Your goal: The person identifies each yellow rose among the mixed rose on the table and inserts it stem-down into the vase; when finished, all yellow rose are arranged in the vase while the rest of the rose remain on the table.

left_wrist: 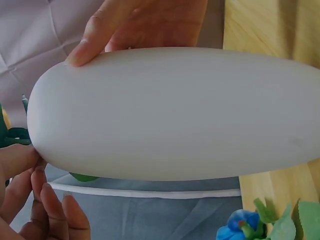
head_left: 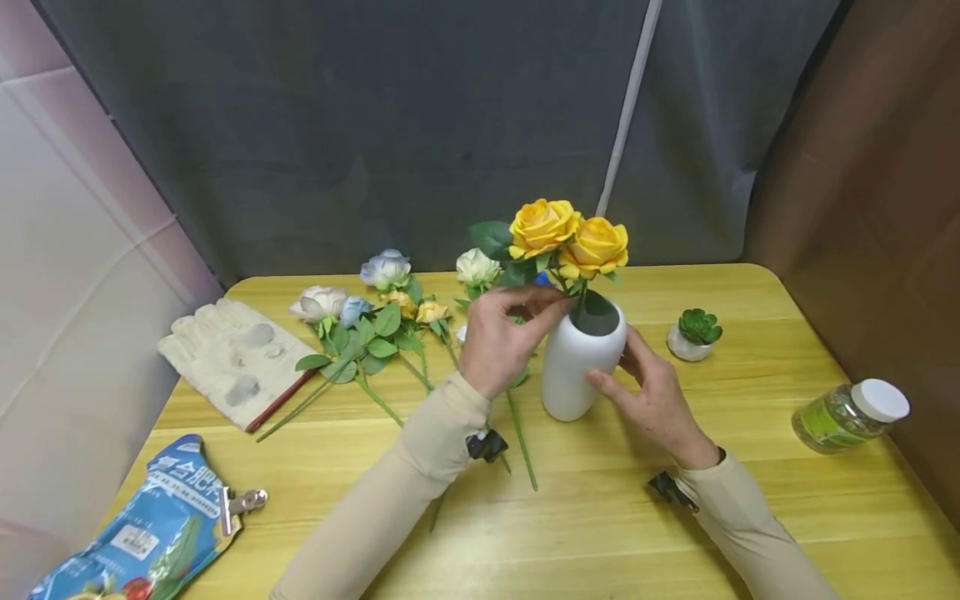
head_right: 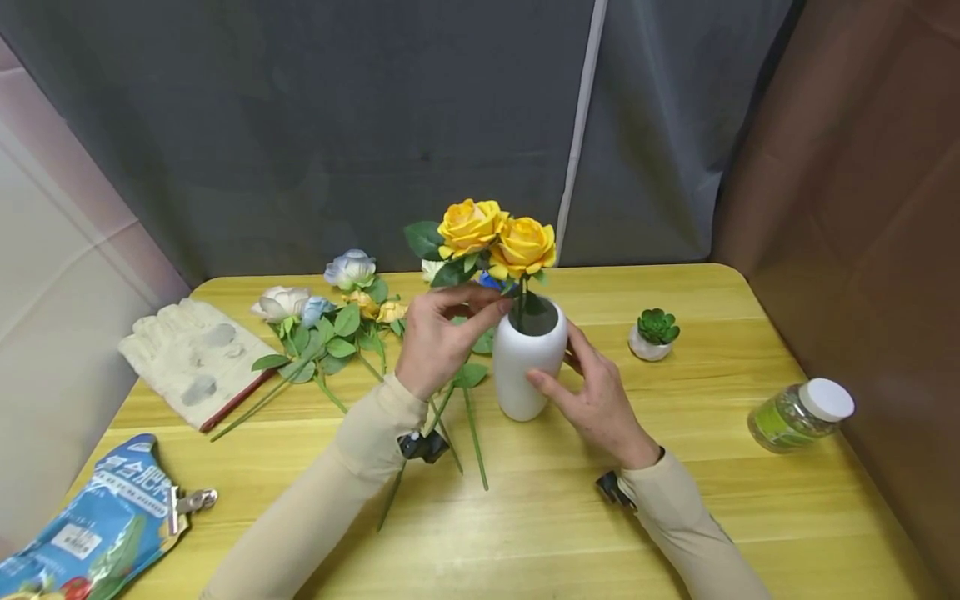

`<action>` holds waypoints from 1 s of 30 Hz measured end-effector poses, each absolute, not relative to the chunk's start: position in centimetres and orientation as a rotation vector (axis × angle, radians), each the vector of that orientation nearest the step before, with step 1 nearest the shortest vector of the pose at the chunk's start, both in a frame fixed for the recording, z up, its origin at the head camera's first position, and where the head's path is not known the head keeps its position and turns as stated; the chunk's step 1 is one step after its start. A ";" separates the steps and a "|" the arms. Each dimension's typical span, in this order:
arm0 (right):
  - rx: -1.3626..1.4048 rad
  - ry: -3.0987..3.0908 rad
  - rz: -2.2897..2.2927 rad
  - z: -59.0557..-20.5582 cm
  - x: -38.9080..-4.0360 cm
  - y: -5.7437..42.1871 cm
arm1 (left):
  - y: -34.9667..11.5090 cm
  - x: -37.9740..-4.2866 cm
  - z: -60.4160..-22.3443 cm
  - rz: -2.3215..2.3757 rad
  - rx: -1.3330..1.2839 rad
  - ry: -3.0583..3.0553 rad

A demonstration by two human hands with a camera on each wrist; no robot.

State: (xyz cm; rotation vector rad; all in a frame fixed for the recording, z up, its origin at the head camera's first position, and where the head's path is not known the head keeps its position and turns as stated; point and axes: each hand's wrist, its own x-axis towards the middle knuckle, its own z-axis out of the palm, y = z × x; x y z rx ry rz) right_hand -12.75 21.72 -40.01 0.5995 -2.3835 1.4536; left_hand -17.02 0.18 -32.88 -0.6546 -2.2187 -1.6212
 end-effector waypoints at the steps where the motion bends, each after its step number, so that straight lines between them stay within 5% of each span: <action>1: 0.601 -2.381 1.453 -40.0 -12.8 21.7 | 0.2 -17.0 -32.9 -1.638 -0.646 -2.217; 30: 0.580 -2.384 1.475 -40.0 -12.7 21.7 | 0.0 -17.0 -33.8 -1.792 -0.554 -2.099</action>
